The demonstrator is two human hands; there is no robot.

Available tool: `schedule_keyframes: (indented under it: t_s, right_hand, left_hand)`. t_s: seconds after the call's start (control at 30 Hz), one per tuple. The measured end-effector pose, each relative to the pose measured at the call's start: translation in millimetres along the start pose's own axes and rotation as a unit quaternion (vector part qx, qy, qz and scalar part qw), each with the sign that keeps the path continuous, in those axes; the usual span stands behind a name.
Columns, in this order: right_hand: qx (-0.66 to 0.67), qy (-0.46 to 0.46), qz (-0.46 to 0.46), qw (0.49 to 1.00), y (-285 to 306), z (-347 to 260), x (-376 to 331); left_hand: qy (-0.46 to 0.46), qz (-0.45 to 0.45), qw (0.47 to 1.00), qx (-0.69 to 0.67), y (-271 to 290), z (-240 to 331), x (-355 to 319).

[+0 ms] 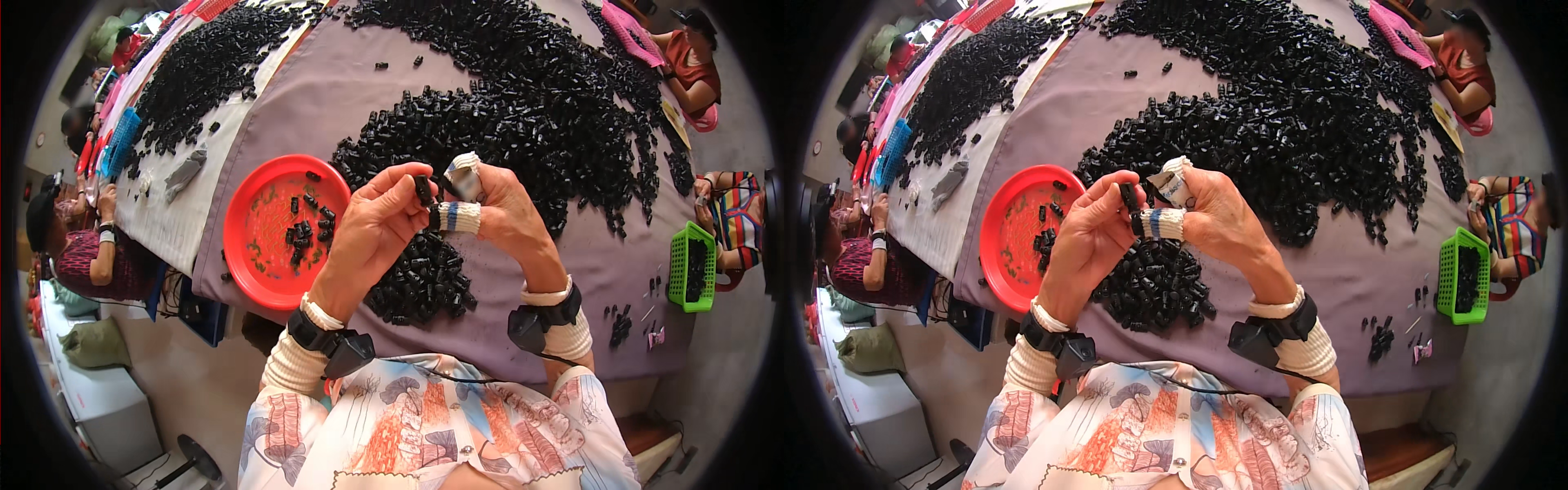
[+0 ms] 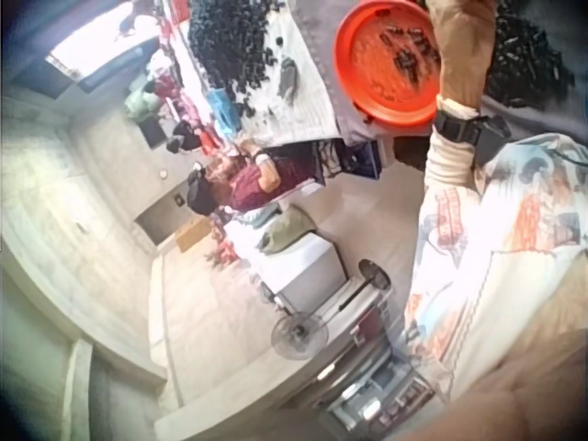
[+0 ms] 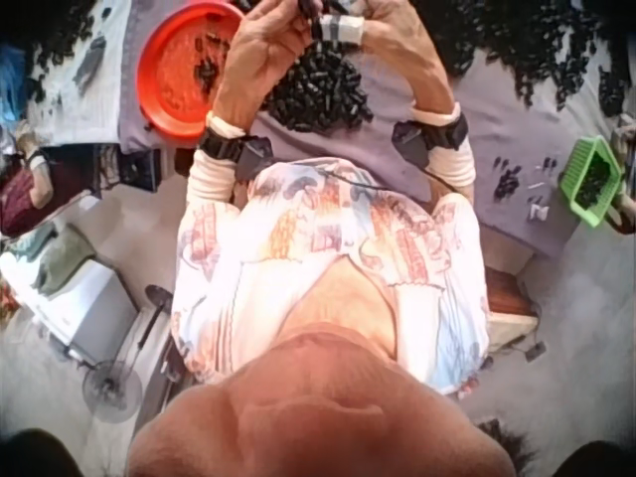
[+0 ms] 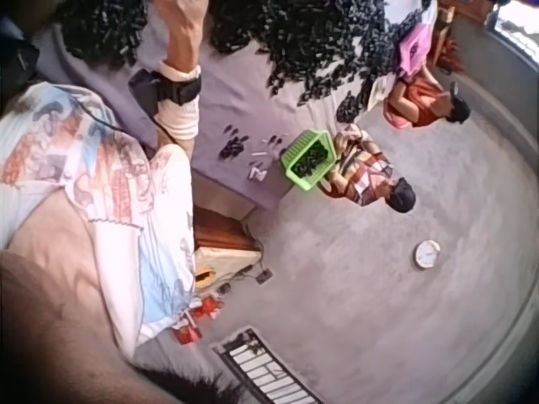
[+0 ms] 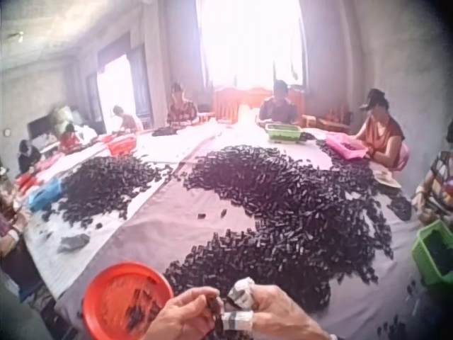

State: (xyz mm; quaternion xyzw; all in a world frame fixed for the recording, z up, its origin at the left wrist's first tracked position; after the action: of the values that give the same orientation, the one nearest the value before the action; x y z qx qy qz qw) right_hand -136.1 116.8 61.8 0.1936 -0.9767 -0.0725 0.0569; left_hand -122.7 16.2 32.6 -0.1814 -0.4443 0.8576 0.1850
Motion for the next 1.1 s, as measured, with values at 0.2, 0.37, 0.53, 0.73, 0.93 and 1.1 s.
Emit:
schedule_keyframes:
  t_s: [0.2,0.37,0.53,0.73,0.93,1.1]
  right_hand:
    - [0.019,0.061,0.027,0.998,4,-15,2]
    - [0.003,0.083,0.053,0.995,9,-19,0]
    - [0.007,0.119,0.073,0.99,15,-19,-5]
    - [0.019,0.092,0.056,0.994,14,-6,-6]
    - [0.087,0.023,0.093,0.992,15,8,-8]
    - [0.058,0.018,0.084,0.995,10,14,-10]
  left_hand:
    - [0.007,-0.021,1.0,-0.02,-8,-6,8]
    - [0.024,-0.036,0.998,-0.056,-9,-13,11]
    - [0.038,-0.019,0.998,-0.056,-10,-20,14]
    - [0.004,0.026,0.999,0.019,-7,-23,15]
    - [-0.028,0.05,0.99,0.126,-4,-17,8]
    - [-0.052,0.052,0.984,0.16,1,-8,4]
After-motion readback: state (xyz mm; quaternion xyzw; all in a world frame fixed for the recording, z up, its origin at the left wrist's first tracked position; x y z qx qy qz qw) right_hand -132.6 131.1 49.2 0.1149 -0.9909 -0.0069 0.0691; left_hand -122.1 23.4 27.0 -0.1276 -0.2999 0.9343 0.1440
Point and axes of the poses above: each hand's wrist, its own x-axis towards the middle knuckle, its own y-axis out of the back of the hand, z = x × y, the point moved 10 cm from there along x, towards the middle knuckle, and after that the axes turned 7 degrees about y, right-handed, at the moved point
